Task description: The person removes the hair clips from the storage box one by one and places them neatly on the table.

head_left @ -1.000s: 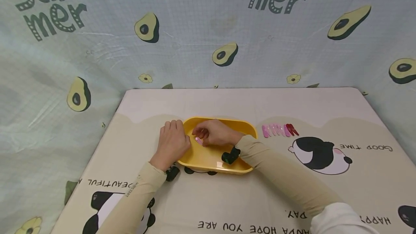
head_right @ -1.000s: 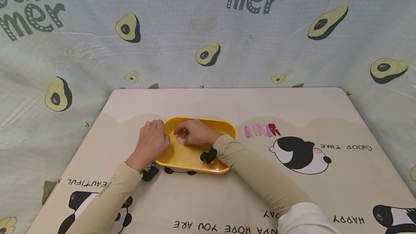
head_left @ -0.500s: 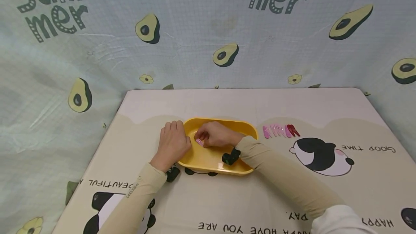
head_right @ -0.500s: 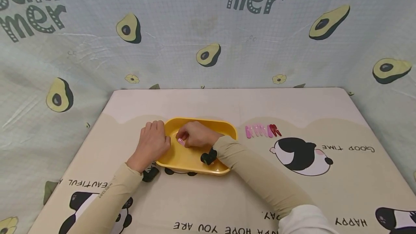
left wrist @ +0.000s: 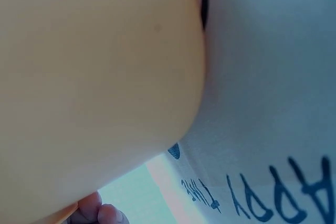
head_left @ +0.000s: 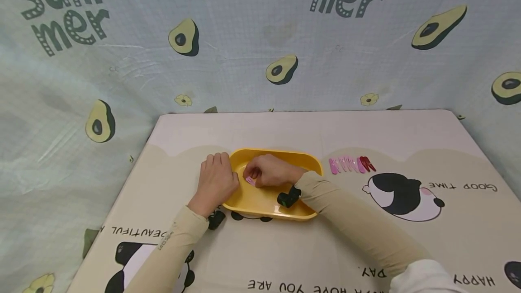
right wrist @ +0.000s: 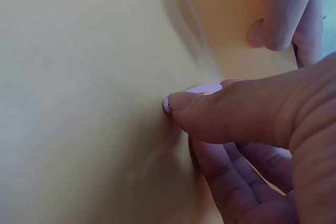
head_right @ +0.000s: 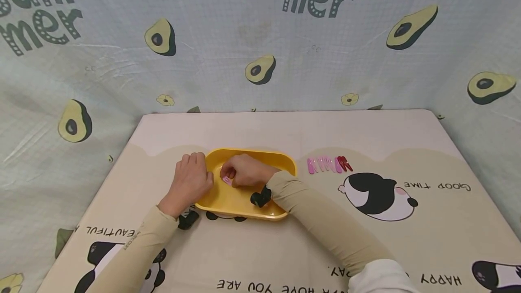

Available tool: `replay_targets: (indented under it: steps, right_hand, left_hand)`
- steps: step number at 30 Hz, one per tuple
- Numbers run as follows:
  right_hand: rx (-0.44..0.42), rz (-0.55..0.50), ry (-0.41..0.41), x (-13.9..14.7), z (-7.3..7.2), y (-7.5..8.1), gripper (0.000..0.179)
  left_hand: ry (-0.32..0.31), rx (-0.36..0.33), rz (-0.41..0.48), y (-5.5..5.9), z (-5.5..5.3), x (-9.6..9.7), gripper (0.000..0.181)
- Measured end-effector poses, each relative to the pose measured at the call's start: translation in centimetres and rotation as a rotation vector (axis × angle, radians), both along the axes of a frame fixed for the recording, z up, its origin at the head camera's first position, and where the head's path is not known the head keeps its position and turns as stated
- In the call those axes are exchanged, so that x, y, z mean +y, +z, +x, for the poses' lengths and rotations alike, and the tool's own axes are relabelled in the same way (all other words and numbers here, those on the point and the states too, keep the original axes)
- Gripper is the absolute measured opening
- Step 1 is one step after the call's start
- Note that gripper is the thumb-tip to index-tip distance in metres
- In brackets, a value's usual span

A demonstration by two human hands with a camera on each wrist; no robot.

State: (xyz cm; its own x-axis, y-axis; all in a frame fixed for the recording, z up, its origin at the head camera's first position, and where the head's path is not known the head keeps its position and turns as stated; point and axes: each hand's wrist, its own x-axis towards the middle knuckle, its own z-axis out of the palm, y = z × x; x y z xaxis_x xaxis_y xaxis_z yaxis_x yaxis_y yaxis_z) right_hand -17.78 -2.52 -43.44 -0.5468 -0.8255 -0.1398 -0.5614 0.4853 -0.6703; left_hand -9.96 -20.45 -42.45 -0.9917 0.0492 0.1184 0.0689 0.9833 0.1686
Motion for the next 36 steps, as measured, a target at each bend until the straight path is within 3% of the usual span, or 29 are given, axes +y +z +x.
replay_targets:
  steps: [20,36]
  right_hand:
    - [0.061,-0.022,0.03,0.48,0.04,0.36,0.036]
    - [0.005,-0.078,0.005,0.82,-0.22,0.52,0.034]
  left_hand:
    - [0.004,0.01,-0.016,-0.19,0.06,0.05,0.021]
    - [0.006,-0.019,-0.005,-0.14,0.02,0.07,0.023]
